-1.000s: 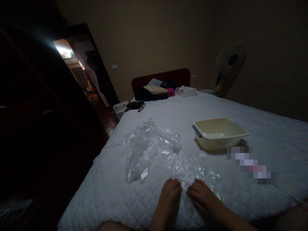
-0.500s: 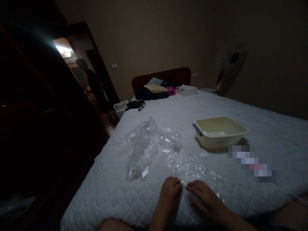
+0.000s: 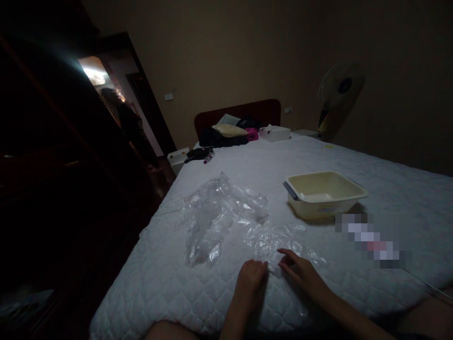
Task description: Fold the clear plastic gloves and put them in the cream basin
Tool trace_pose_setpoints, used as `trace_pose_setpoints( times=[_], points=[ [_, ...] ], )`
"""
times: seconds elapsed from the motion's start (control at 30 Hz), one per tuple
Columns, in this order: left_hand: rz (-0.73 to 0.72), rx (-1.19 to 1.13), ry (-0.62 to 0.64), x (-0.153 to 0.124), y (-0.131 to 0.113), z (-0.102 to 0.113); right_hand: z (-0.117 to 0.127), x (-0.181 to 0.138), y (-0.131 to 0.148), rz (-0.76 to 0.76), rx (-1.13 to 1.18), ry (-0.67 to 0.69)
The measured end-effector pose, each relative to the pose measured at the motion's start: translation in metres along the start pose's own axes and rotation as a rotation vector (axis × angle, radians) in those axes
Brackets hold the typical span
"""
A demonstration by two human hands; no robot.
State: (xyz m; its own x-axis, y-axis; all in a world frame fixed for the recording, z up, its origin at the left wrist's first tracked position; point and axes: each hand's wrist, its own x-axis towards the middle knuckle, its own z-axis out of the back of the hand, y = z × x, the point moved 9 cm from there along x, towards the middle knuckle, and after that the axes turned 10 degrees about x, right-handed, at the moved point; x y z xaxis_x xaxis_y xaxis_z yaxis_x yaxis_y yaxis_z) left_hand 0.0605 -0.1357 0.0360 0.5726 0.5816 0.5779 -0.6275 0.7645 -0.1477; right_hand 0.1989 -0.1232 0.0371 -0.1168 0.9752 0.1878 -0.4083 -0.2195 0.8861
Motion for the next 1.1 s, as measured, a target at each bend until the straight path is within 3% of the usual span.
trace_pose_setpoints(
  times=[0.27, 0.4, 0.87, 1.1],
  points=[
    [0.005, -0.029, -0.056, 0.006, -0.002, 0.011, 0.003, 0.011, -0.011, -0.038, 0.025, -0.020],
    [0.020, -0.090, -0.083, 0.007, -0.002, 0.016, -0.005, 0.006, -0.007, -0.023, 0.033, 0.052],
    [0.024, -0.131, 0.003, 0.006, -0.006, 0.006, -0.013, -0.002, 0.003, 0.051, -0.222, 0.182],
    [0.070, -0.122, -0.024, 0.005, -0.002, 0.007, -0.009, -0.002, -0.001, 0.061, -0.199, 0.103]
  ],
)
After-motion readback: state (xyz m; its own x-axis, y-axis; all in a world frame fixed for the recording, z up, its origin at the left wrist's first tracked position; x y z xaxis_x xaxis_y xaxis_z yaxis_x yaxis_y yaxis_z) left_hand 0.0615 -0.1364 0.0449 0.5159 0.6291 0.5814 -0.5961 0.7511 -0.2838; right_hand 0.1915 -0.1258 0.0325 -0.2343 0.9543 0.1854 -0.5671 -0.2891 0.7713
